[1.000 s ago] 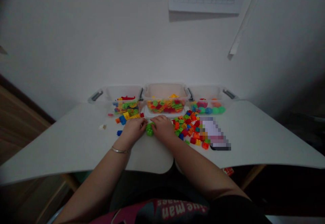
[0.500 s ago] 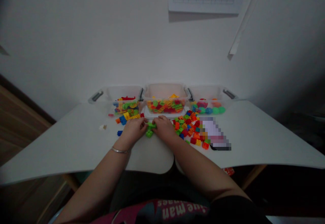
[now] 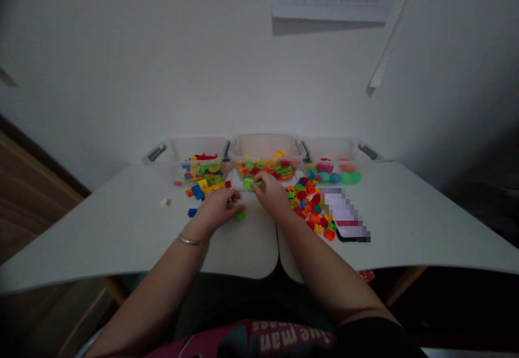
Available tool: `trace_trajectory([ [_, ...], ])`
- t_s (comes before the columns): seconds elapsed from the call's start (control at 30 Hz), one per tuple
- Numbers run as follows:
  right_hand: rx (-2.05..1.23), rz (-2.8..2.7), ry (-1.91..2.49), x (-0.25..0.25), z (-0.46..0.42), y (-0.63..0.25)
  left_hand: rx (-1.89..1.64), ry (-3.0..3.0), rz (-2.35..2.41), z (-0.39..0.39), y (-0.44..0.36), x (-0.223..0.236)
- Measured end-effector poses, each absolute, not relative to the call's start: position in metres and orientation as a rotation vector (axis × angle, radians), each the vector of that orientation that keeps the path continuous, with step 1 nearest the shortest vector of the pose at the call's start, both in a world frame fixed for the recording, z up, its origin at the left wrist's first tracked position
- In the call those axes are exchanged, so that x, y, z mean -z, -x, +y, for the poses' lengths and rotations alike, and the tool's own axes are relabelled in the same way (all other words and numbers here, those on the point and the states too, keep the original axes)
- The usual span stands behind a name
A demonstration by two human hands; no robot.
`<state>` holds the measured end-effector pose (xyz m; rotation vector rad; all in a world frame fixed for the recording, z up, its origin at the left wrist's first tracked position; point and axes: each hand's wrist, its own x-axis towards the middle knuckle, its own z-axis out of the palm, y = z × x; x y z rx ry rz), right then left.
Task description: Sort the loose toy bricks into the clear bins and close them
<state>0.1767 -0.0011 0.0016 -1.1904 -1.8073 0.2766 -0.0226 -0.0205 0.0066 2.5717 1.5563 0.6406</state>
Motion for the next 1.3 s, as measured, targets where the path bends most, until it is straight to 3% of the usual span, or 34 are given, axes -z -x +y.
trace_trajectory([
  [0.4, 0.147, -1.438, 1.105, -0.053, 0.030, -0.238, -0.433, -2.711, 1.467, -0.023, 0.024, 0.001],
  [0.6, 0.143, -1.600, 1.369, -0.055, 0.045, -0.246, -0.351, -2.700, 1.487, -0.022, 0.023, -0.001],
  [0.83, 0.358, -1.754, 1.705, -0.055, 0.038, -0.230, -0.419, -2.682, 1.466, -0.019, 0.023, 0.001],
  [1.3, 0.370, -1.789, 1.658, -0.054, 0.037, -0.231, -0.602, -2.673, 1.510, -0.017, 0.025, 0.001],
])
